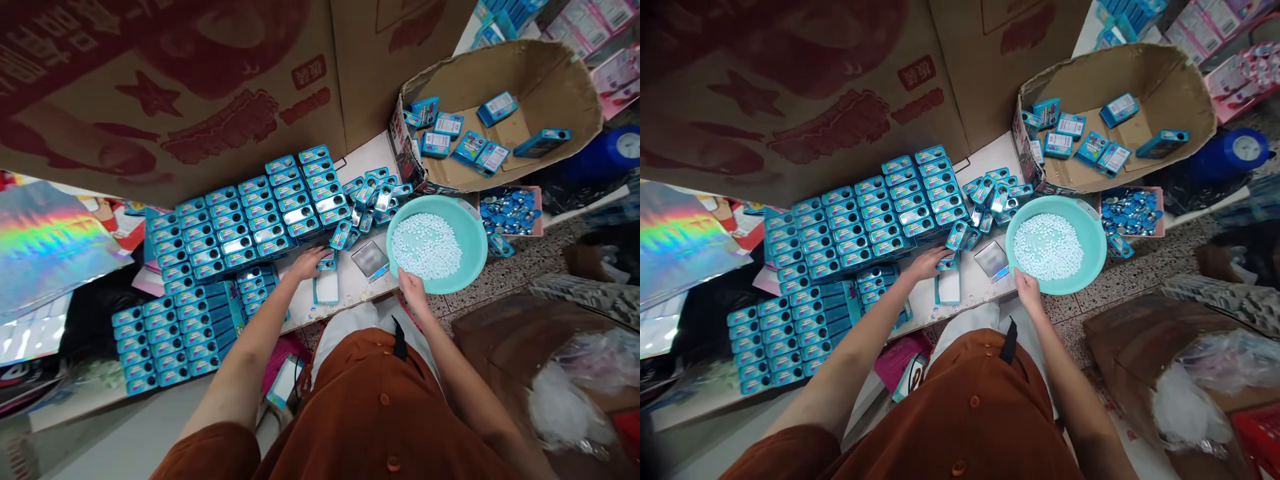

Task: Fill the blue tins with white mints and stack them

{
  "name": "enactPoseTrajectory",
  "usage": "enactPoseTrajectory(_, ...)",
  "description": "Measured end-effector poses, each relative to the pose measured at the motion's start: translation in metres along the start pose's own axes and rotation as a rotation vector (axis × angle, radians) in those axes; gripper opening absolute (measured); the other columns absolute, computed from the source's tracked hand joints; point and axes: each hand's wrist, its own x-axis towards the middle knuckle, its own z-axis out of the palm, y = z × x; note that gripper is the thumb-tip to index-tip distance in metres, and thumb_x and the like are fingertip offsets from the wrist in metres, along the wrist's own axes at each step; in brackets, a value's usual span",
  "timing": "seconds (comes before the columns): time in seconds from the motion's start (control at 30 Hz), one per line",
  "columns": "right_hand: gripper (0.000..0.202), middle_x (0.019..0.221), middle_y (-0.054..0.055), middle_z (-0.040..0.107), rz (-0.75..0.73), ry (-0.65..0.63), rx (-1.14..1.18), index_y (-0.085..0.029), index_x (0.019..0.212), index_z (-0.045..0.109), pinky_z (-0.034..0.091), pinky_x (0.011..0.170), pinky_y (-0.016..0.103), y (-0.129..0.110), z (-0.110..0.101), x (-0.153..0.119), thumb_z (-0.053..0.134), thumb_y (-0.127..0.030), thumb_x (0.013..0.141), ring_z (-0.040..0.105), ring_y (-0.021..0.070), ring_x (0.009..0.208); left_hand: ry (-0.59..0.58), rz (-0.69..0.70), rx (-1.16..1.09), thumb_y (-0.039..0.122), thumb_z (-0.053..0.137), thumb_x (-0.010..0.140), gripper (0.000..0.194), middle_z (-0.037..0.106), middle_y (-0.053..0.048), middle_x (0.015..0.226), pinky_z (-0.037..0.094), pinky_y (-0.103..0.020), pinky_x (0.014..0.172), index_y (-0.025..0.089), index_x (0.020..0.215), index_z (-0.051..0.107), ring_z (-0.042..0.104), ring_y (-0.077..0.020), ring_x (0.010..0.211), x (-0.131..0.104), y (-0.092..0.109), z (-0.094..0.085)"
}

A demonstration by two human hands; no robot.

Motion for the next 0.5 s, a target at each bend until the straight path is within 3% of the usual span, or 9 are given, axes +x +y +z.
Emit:
enactPoseTrajectory(0.2,0.053,0.051,-0.007,0.025,0.056,0.139,0.122,-0.023,0.054,0.027,0.019,0.046,0.026,-0.005,-0.029,0.007,0.056,-0.06,0.079,0.024,0.0083,0.049,-0.017,-0.027,0.014,0.012,0.053,0.069,0.065,0.061,-0.008,0.12,0.045,-0.033,0.096,0.024,0.133,0.048,0.059,-0.0241,0.111,0.01,0.006,-0.015)
enactPoseTrajectory(0.3,0.053,0.051,-0.007,0.025,0.052,0.141,0.142,-0.023,0.054,0.028,0.019,0.046,0.026,-0.006,-0.032,0.007,0.057,-0.059,0.079,0.024,0.0082,0.048,-0.052,-0.06,0.02,0.012,0.053,0.07,0.063,0.064,-0.007,0.116,0.047,-0.033,0.092,0.025,0.131,0.048,0.061,-0.0247,0.107,0.015,0.007,-0.02)
enactPoseTrajectory(0.5,0.052,0.052,-0.006,0.027,0.014,0.131,0.119,-0.023,0.054,0.029,0.021,0.048,0.027,0.001,-0.026,0.006,0.053,-0.06,0.081,0.025,0.0087,0.05,0.002,-0.176,0.001,0.013,0.054,0.073,0.06,0.064,-0.006,0.12,0.046,-0.032,0.091,0.026,0.131,0.046,0.06,-0.0241,0.109,0.009,0.011,-0.011)
